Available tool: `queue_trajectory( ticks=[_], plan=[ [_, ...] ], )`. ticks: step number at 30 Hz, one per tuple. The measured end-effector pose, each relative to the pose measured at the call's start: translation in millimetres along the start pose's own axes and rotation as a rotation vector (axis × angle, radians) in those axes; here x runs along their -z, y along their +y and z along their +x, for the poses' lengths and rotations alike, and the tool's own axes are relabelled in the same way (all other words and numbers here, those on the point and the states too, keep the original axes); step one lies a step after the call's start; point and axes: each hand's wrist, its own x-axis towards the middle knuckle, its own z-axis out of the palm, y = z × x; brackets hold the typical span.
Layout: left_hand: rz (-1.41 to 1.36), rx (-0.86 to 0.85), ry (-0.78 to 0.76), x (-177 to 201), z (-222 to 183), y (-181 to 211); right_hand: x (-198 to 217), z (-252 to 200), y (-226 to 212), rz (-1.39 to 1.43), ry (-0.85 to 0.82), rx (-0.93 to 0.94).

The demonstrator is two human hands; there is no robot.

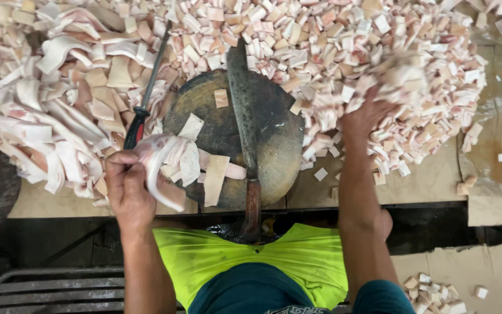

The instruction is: The person chops long strips of pork skin into small square pieces using a large blade on a wooden chopping block. The person also sharpens the blade using a sharpening rod.

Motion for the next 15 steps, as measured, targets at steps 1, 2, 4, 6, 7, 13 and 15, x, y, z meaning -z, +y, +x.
queue_trajectory(
  ticks=[1, 2, 4, 6, 7, 13, 15],
  plan=[
    [-0.005, 0.009, 0.010, 6.9, -3.0, 5.5, 10.8, 19.0, 0.3, 0.034, 0.023, -0.030],
    [-0.011, 0.017, 0.021, 13.1, -6.7, 11.0, 21.5, 37.4, -4.1, 0.051, -0.002, -0.123],
    [-0.019, 0.075, 0.092, 23.3, -17.8, 21.1, 59.9, 69.7, -3.9, 0.157, -0.091, -0.271],
    [-0.098, 0.108, 0.110, 32.6, -21.4, 30.0, 100.9, 106.0, -8.3, 0.319, -0.207, -0.343],
    [-0.166, 0.136, 0.082, 38.3, -23.6, 35.6, 122.7, 113.4, -1.4, 0.331, -0.268, -0.402],
    [-0.336, 0.233, -0.035, 44.4, -28.3, 51.2, 197.6, 101.5, 45.9, 0.042, -0.351, -0.259],
    [-0.289, 0.204, -0.011, 41.9, -28.6, 48.2, 190.7, 58.5, 21.1, -0.168, -0.163, 0.049]
  ],
)
